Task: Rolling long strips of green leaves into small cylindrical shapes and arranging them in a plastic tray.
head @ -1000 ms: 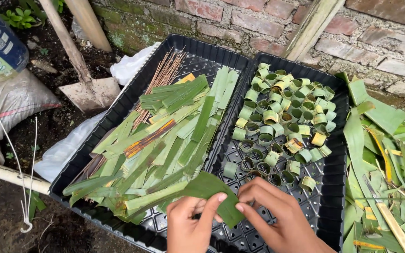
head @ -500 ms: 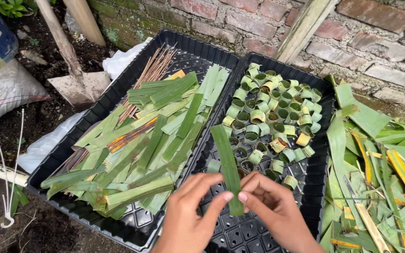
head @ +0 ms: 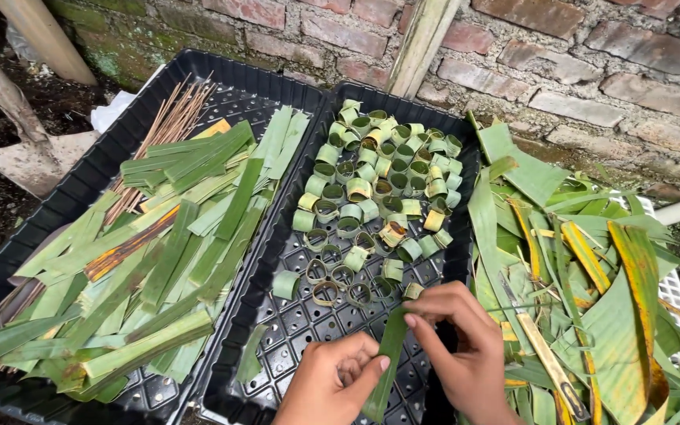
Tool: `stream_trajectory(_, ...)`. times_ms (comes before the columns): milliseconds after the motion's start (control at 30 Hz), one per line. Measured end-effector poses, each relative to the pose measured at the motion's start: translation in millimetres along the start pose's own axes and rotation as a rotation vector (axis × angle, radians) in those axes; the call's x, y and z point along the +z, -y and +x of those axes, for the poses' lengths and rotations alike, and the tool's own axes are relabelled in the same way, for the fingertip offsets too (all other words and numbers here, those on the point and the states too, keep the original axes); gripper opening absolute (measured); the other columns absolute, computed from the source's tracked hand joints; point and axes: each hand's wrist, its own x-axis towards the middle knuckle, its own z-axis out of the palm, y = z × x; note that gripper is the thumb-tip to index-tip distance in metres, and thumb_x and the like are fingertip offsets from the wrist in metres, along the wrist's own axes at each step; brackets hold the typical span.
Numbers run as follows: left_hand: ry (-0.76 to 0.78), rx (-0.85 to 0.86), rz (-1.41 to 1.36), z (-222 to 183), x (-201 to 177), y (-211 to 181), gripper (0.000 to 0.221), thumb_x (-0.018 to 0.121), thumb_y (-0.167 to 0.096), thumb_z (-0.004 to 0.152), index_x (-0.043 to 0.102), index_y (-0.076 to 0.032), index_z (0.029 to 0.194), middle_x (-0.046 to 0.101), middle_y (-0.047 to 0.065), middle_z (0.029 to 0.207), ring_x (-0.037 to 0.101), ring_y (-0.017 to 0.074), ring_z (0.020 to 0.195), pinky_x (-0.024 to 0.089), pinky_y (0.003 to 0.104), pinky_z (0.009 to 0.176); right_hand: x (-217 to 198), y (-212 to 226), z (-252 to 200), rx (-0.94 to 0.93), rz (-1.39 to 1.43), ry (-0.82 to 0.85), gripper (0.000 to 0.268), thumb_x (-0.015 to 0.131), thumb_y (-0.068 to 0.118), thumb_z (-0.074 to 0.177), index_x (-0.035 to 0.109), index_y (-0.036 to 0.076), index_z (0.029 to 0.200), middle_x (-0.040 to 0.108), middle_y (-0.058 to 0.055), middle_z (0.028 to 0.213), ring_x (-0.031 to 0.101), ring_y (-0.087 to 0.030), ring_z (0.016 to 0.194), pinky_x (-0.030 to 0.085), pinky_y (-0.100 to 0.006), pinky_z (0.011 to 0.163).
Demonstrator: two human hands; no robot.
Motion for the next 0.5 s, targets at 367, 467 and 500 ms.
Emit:
stream_trajectory(367,0.12,-0.044,-0.446,-1.5,-4.3,-15.2,0.008,0.075,-0.01,0.096,0.075,-0.002,0.096,0.067,0.001,0.076,0.06,0.0085,0.068,0.047,0.023,0.064,-19.5,-22.1,11.0,-1.02,-0.759,-0.054,0.006,0.077,0.006,0.089,0.074,0.008,0.084,0.066,-0.006,0.082,0.06,-0.02,0.064,0.048,-0.031,0.057)
stream_trajectory(467,0.073,-0.067,-0.486,-4.3,-7.4,-16.3,0.01,0.074,-0.008,0.095,0.074,0.001,0.092,0.071,0.007,0.073,0.065,0.0121,0.062,0.056,0.027,0.058,-14.0,-20.0,13.0,-1.083,-0.738,-0.051,0.011,0.08,0.007,0.087,0.072,0.01,0.081,0.066,-0.005,0.081,0.06,-0.018,0.063,0.049,-0.03,0.057)
stream_trajectory(500,0.046,-0.062,-0.529,-4.3,-7.4,-13.5,0.012,0.073,-0.008,0.095,0.072,0.003,0.089,0.067,0.009,0.068,0.062,0.0129,0.056,0.057,0.03,0.053,-12.3,-19.5,13.8,-1.126,-0.724,-0.041,0.013,0.079,0.007,0.088,0.07,0.011,0.08,0.065,-0.005,0.081,0.06,-0.017,0.063,0.051,-0.03,0.059)
